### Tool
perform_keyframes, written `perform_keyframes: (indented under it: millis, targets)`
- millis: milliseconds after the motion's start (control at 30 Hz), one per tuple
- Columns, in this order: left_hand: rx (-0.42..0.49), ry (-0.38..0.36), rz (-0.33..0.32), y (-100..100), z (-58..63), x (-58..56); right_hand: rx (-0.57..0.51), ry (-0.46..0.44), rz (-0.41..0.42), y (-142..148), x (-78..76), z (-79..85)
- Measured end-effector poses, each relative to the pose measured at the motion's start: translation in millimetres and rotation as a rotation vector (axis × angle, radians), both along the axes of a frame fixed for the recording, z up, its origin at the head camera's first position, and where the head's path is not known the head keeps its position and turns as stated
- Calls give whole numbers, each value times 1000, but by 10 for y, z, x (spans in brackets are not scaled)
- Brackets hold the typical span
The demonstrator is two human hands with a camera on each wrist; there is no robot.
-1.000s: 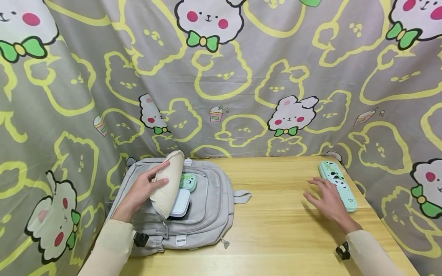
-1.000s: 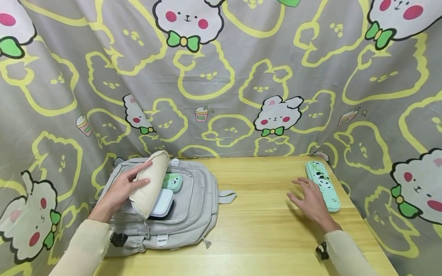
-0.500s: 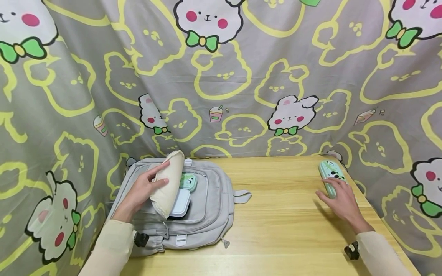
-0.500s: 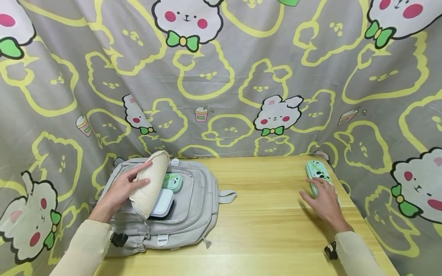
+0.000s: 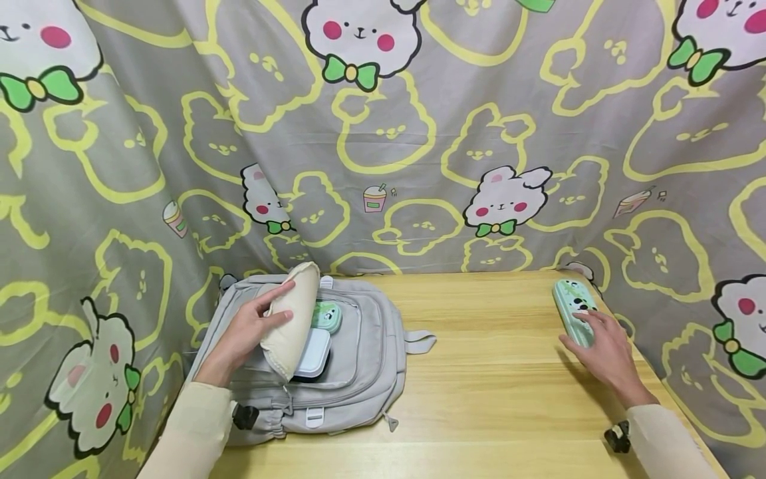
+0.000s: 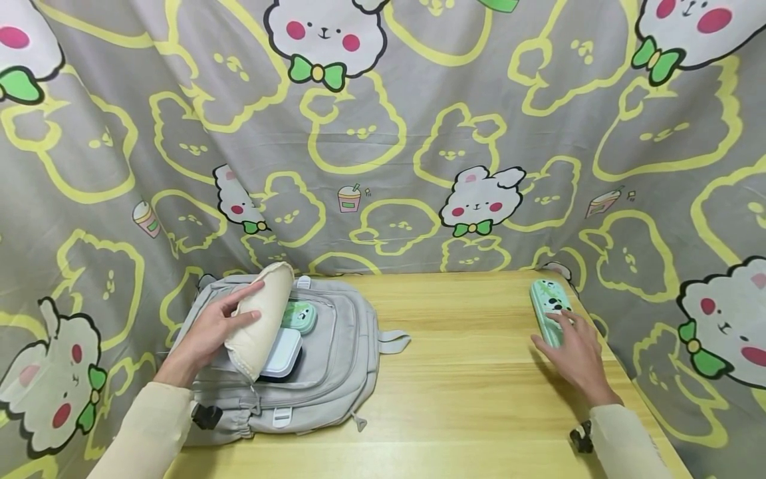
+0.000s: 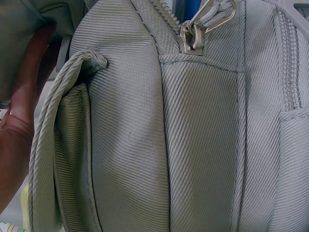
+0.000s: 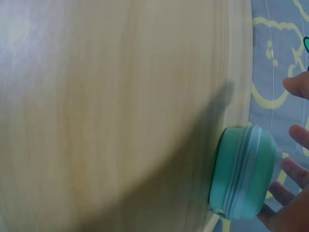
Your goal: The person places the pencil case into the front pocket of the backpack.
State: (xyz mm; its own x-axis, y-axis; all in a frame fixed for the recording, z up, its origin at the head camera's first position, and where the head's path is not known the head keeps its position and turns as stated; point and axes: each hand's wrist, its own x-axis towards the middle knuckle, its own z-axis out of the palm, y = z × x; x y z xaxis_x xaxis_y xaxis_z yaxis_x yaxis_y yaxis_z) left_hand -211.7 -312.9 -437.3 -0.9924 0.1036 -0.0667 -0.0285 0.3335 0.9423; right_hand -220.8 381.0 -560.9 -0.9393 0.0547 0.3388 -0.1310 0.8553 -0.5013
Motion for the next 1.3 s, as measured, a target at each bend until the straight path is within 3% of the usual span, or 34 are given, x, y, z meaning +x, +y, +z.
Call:
perform_keyframes:
  millis: [633, 1300]
  targets:
    - [2, -3, 6, 9, -21, -13, 42, -149, -67, 142, 34, -14]
    - [5, 1, 8, -4, -11, -3, 3, -158, -58, 206, 24, -95]
